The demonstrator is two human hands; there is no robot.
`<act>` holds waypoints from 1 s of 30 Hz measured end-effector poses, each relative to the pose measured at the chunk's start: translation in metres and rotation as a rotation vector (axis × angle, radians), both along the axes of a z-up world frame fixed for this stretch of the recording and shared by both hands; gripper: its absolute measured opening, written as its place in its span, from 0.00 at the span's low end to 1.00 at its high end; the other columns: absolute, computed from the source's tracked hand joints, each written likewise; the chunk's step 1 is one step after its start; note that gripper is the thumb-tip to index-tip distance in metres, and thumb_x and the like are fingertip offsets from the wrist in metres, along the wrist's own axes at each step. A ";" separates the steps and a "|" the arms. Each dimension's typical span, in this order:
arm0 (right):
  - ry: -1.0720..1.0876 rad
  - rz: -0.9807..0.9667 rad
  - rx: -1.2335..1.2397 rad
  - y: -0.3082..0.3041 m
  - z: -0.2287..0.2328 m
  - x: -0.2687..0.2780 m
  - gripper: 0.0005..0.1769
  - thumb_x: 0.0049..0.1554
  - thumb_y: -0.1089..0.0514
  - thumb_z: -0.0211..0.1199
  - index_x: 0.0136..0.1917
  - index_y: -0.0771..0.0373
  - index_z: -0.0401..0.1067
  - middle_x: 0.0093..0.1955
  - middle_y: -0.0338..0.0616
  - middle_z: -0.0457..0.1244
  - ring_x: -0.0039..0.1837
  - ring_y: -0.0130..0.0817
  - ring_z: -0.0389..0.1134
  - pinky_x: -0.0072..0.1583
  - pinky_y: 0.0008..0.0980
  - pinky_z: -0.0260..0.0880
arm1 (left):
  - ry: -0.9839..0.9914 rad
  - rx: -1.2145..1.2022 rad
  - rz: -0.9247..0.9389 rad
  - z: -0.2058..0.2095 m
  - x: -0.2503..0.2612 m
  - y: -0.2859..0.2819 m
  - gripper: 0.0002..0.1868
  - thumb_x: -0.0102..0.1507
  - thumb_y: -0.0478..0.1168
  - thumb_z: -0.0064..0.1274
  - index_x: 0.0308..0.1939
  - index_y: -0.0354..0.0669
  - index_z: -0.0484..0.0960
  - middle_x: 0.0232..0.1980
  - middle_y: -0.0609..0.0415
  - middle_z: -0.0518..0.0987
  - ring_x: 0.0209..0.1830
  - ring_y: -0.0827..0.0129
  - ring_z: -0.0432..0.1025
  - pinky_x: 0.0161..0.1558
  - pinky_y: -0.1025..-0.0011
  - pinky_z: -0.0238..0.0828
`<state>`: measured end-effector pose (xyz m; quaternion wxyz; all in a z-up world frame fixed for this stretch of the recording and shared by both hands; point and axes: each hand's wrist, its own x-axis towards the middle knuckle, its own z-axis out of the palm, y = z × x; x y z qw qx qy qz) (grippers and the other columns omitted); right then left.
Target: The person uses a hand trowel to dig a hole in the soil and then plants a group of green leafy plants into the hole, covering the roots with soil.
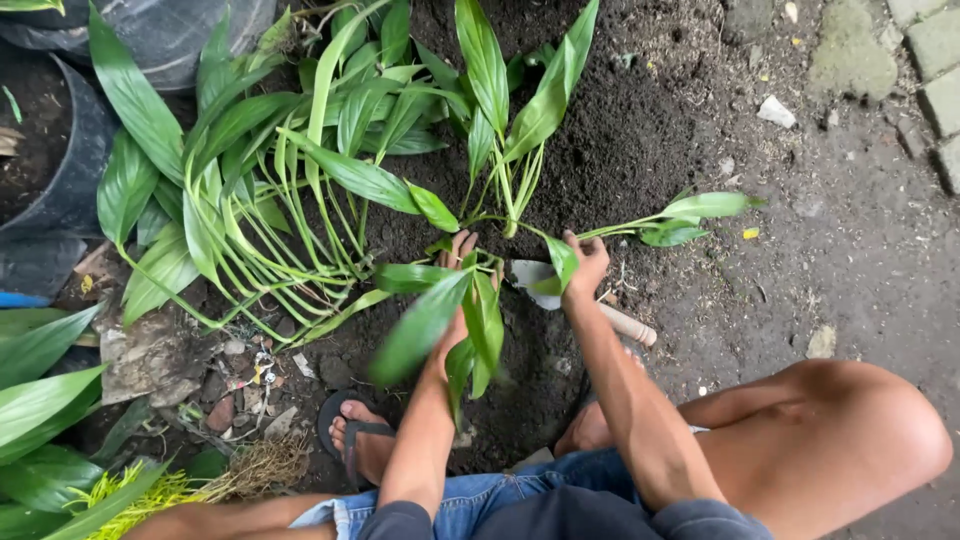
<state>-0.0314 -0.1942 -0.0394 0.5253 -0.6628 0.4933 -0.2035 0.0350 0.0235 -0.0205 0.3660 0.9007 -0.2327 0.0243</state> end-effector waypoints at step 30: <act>0.233 0.190 -0.064 0.032 0.028 0.039 0.16 0.53 0.46 0.73 0.49 0.56 0.78 0.43 0.43 0.73 0.51 0.39 0.75 0.53 0.41 0.72 | -0.043 -0.177 -0.250 -0.014 0.022 0.007 0.22 0.60 0.56 0.64 0.45 0.43 0.80 0.45 0.53 0.79 0.49 0.58 0.74 0.52 0.62 0.72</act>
